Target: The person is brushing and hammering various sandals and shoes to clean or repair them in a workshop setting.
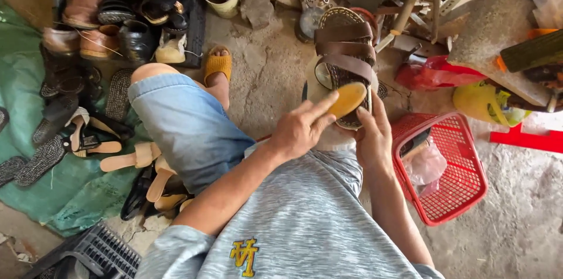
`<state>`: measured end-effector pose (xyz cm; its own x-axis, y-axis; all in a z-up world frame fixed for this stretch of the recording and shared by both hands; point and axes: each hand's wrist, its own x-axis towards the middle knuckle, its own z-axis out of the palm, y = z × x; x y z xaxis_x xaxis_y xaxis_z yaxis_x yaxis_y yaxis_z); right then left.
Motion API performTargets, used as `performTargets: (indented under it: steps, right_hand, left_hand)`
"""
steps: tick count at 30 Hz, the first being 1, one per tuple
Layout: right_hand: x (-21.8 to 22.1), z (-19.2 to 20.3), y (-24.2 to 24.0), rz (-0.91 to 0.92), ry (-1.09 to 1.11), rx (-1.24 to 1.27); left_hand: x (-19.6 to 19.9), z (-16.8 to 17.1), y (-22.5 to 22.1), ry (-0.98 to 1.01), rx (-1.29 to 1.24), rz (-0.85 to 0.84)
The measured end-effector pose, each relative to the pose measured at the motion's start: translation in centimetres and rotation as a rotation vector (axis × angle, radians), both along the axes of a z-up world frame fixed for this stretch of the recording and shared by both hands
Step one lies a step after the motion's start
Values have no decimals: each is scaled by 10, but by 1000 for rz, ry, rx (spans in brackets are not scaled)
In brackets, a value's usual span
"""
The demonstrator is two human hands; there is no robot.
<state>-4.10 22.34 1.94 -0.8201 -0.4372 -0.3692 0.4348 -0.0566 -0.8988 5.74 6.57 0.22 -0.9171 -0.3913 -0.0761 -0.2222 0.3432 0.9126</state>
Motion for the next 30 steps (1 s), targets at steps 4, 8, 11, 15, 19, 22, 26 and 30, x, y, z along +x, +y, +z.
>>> performTargets:
  steps: [4, 8, 11, 15, 19, 22, 26, 30]
  right_hand:
    - [16, 26, -12, 165, 218, 164]
    - [15, 21, -13, 192, 447, 246]
    - [20, 18, -12, 144, 407, 155]
    - [11, 27, -14, 157, 418, 131]
    - [6, 19, -10, 143, 350, 127]
    - [-4, 3, -3, 160, 444, 184]
    - [-14, 46, 0, 201, 607, 489]
    - [-12, 39, 0, 242, 805, 821]
  left_hand:
    - [-28, -3, -17, 1, 232, 210]
    - [-52, 21, 4, -52, 198, 240]
    - [-44, 6, -2, 21, 221, 130]
    - [-33, 34, 6, 16, 213, 111]
    - [-13, 69, -9, 32, 291, 85]
    - [-16, 12, 5, 188, 199, 117]
    - [10, 39, 14, 187, 109, -132]
    - [-15, 59, -15, 248, -312, -67]
